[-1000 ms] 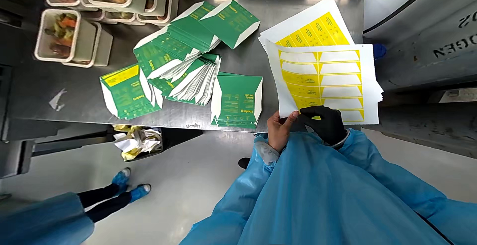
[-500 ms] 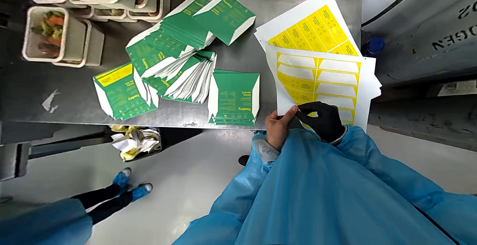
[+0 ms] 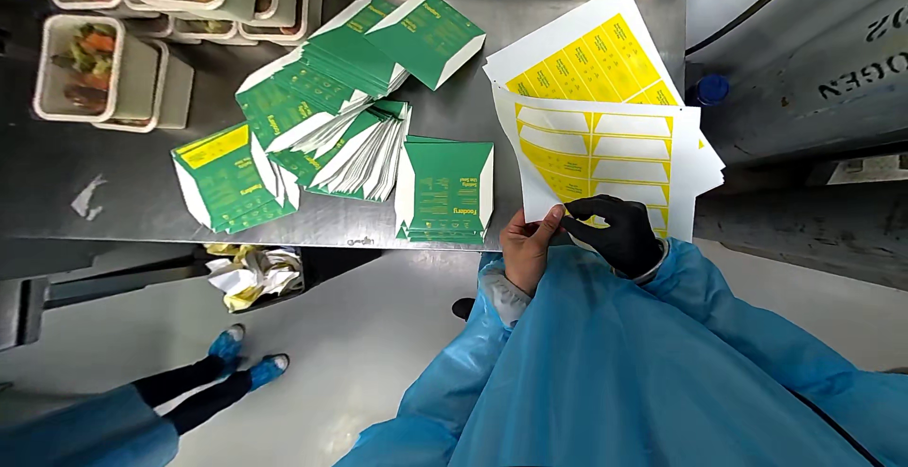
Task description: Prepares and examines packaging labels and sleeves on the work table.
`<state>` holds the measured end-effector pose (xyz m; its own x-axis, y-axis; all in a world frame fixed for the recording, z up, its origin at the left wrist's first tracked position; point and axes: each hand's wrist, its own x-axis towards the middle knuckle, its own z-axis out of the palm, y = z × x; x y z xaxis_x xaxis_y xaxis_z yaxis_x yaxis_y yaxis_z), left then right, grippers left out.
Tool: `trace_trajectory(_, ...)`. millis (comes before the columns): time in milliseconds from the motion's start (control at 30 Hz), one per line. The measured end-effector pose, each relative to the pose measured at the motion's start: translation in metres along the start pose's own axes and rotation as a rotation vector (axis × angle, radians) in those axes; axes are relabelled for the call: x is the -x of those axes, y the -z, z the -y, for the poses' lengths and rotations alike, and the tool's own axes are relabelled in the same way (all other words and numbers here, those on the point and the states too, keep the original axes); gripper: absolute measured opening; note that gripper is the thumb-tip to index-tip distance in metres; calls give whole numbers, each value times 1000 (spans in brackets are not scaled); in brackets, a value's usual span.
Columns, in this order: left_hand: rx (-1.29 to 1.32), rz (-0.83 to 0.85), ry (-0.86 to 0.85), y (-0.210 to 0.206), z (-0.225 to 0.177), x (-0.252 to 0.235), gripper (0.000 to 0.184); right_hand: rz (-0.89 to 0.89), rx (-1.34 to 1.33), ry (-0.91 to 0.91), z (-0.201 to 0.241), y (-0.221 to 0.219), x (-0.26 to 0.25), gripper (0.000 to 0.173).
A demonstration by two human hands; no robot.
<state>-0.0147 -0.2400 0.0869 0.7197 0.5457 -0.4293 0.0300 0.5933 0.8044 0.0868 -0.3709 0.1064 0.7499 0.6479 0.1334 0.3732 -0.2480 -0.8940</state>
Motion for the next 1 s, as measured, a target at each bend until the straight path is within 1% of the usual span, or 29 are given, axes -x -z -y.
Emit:
trace_trajectory(100,-132,-20,-161,-4,0,-2,17,-30,7,16,1,0,-2,10)
trace_trajectory(200,-204,-26,-204,-9,-8,-3,17,-56,0,-53,4,-1,-3,10)
trace_trajectory(300,-180,28,-169,-7,-8,-2,15,-21,-27,-238,13,3,-7,11)
trace_trajectory(367,-180,69,-125,-2,-9,0,18,0,-39,-334,18,5,-9,10)
trace_trajectory(567,-183,83,-128,1,-8,0,27,-27,0,-343,18,2,-9,5)
trace_trajectory(667,-218,103,-106,3,-10,2,29,-15,-50,-418,15,1,-10,3)
trace_trajectory(733,-198,113,-67,6,-10,3,31,-28,-116,-531,15,-1,-12,3)
trace_trajectory(800,-111,92,-15,9,-7,0,33,-71,-204,-685,14,-4,-14,3)
trace_trajectory(867,-51,52,41,13,-6,-1,34,-143,-256,-791,9,-7,-16,5)
trace_trajectory(933,-23,-8,83,16,-4,-3,33,-227,-251,-794,-4,-5,-13,12)
trace_trajectory(967,-32,-51,102,16,-2,-4,31,-263,-250,-788,-13,2,-8,18)
trace_trajectory(1000,-67,-90,116,17,2,-5,30,-320,-264,-821,-22,10,-5,23)
